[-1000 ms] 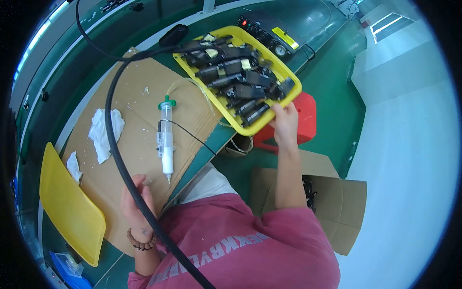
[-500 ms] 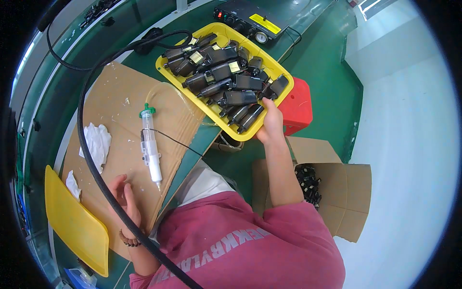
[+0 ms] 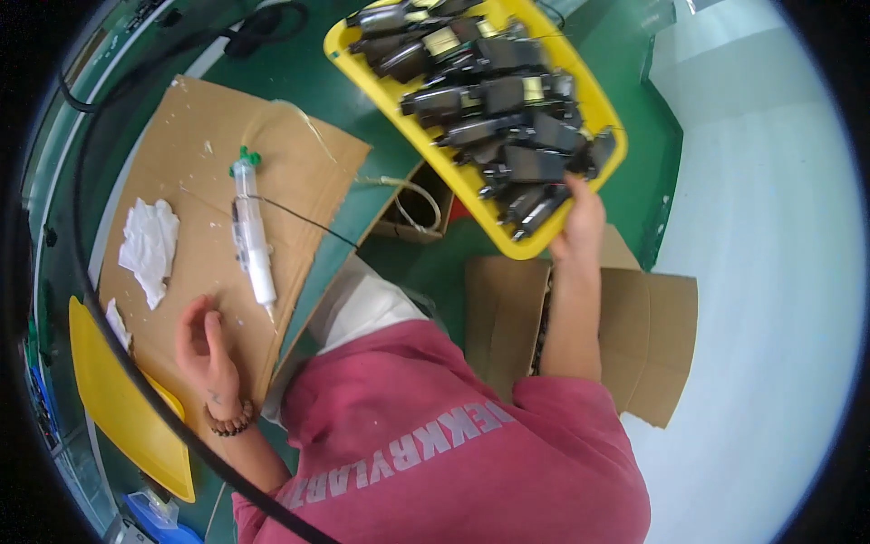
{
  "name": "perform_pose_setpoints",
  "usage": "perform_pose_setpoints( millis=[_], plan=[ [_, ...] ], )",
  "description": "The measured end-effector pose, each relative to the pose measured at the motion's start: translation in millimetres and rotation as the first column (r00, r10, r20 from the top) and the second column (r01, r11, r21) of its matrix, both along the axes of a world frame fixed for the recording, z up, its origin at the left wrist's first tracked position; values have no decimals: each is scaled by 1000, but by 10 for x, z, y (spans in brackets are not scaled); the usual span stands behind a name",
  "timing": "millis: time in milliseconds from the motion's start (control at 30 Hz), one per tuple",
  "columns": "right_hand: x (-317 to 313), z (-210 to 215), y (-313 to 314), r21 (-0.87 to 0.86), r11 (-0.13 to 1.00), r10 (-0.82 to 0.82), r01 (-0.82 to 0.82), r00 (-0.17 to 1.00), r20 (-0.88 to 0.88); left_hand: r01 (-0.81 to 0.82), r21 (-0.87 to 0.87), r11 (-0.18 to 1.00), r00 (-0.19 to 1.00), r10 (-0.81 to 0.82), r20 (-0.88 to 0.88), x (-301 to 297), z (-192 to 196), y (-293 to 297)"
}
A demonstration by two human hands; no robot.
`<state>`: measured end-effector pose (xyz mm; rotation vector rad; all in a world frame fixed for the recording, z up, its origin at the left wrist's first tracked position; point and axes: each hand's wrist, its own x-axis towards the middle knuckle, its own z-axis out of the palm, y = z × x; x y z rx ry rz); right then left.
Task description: The person applies sealant or adhesive to electronic components using a syringe dispenser.
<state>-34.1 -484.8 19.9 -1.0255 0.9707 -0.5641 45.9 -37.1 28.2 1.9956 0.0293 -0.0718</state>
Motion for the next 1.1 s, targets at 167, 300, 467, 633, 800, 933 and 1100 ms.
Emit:
perform_pose_setpoints(
  millis=[167,300,467,633,800,933,1100],
  plan=[
    [-1229,188,-321,-33,990,-141,139,988,-67,32,-8,999,999,-32,34,-16,76,-47],
    [-2230,52,-217,-55,986,-164,157,972,-167,34,-61,998,997,-29,77,-16,0,-7],
    [-2864,-435,-44,-53,981,-192,185,936,-295,81,-114,990,989,-66,134,-52,-37,-35],
    [-2591,-1091,-11,29,980,-181,196,943,-280,86,-90,992,987,-73,144,-62,-47,29],
    [-1710,-1195,-108,-89,996,-9,-13,971,-240,88,-58,994,985,-78,153,-78,-52,38],
    [-1122,-1295,-177,-118,988,58,-96,956,-287,94,-107,990,984,-77,158,-64,-94,51],
    [-338,-1883,-284,-120,973,158,-198,947,-280,45,-112,993,985,-25,169,-103,-167,57]
  ],
)
